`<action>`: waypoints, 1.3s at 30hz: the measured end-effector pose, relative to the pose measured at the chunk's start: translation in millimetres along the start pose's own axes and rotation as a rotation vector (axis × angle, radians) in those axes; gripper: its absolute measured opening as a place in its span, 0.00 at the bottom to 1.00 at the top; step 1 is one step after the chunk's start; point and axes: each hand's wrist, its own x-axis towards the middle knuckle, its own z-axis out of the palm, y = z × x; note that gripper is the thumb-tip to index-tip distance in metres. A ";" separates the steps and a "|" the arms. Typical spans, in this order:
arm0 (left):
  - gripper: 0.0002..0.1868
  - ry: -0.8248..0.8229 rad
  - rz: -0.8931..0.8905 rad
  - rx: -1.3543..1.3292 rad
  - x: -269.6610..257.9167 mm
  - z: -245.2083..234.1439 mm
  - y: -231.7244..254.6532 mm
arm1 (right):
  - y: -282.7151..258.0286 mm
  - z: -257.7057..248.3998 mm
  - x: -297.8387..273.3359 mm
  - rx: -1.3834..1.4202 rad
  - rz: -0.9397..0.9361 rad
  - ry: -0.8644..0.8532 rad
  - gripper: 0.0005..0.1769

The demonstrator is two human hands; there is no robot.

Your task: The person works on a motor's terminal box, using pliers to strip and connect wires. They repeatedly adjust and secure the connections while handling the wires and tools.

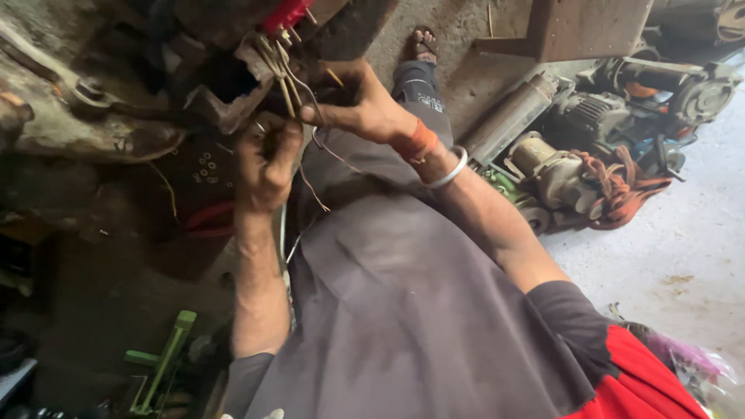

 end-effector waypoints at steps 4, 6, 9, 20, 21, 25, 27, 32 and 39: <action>0.08 0.109 0.194 0.248 9.8 1.4 2.6 | -15.9 8.2 -4.6 -0.175 -0.012 0.021 0.15; 0.09 0.153 0.265 0.247 20.0 12.6 -0.3 | -22.2 14.4 -13.7 -0.339 -0.111 0.029 0.12; 0.11 0.133 0.182 0.058 34.3 26.2 -8.8 | -25.4 28.3 -26.5 -0.518 -0.310 0.074 0.10; 0.13 -0.139 -0.152 -0.834 40.1 14.6 -14.8 | -17.8 -6.4 -28.7 -0.313 -0.182 0.242 0.09; 0.10 -0.167 -0.139 -0.849 40.5 12.6 -10.0 | -18.1 -8.0 -29.7 -0.358 -0.189 0.227 0.09; 0.19 -0.109 -0.082 -0.531 35.4 18.8 3.3 | -28.8 -9.4 -38.6 -0.684 -0.309 0.137 0.11; 0.16 -0.055 -0.013 -0.335 40.6 26.3 3.7 | -38.0 -8.8 -41.0 -0.815 -0.391 0.123 0.10; 0.14 -0.070 0.113 -0.109 53.7 25.7 -0.8 | -55.2 -6.9 -28.8 -0.937 -0.529 0.159 0.10; 0.13 0.124 0.094 0.156 45.4 11.2 -28.7 | -56.9 -1.2 7.7 -1.045 -0.684 0.287 0.14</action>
